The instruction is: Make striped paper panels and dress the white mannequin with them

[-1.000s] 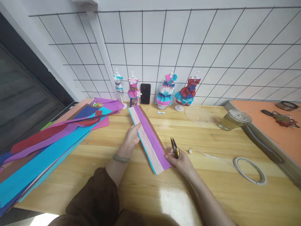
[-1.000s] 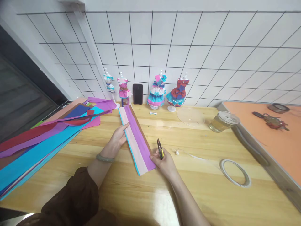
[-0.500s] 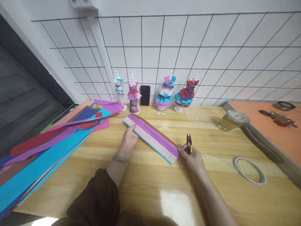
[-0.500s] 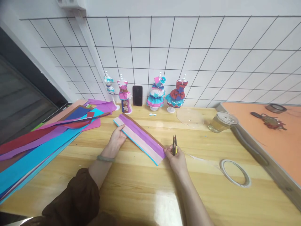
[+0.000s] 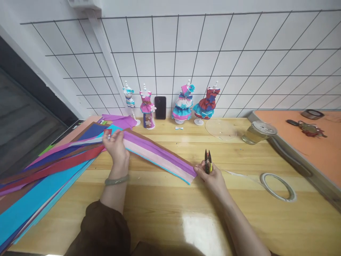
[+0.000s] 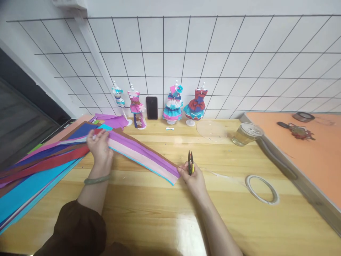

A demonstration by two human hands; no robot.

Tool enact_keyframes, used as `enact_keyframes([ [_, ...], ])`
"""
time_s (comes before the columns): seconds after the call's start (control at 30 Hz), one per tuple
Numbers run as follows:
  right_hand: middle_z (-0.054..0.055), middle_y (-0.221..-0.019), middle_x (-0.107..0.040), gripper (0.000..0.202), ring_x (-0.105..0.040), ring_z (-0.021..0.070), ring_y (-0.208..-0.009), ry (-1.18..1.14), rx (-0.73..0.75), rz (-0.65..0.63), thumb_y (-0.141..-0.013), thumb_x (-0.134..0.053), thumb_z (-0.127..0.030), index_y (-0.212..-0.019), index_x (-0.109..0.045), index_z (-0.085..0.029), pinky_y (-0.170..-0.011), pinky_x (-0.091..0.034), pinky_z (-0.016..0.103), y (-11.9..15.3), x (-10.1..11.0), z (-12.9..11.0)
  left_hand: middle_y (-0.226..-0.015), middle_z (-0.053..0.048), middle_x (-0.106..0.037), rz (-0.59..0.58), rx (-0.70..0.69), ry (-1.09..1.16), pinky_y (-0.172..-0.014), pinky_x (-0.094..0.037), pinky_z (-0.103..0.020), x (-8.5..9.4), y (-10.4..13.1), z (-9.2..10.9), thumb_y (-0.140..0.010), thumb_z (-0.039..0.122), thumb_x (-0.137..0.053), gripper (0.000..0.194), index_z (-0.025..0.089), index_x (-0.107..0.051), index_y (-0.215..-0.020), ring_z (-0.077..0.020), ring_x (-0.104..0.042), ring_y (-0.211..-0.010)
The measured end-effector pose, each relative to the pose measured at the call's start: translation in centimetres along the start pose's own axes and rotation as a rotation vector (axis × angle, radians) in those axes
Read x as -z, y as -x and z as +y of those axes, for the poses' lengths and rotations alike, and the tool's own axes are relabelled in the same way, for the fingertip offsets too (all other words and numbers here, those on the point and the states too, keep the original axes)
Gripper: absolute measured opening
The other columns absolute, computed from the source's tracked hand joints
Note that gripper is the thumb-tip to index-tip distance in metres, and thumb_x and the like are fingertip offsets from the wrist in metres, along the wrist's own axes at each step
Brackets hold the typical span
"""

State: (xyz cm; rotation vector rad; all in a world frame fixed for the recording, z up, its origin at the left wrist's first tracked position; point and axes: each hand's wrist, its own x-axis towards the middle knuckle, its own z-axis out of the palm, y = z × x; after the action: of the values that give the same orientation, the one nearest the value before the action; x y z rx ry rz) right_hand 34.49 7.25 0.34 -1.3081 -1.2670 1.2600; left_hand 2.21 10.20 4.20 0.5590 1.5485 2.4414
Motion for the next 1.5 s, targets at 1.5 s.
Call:
enact_keyframes([
  [1.5, -0.008, -0.057, -0.030, 0.032, -0.024, 0.0071, -0.045, 0.037, 0.194, -0.051, -0.066, -0.069, -0.037, -0.088, -0.054, -0.020, -0.044, -0.022, 0.023, 1.9, -0.8, -0.6, -0.089, -0.006, -0.064, -1.574, 0.189, -0.382, -0.072, -0.043, -0.024, -2.9, 11.1, 3.4, -0.079, 0.033, -0.054, 0.025, 0.014, -0.065, -0.091, -0.0155, -0.057, -0.083],
])
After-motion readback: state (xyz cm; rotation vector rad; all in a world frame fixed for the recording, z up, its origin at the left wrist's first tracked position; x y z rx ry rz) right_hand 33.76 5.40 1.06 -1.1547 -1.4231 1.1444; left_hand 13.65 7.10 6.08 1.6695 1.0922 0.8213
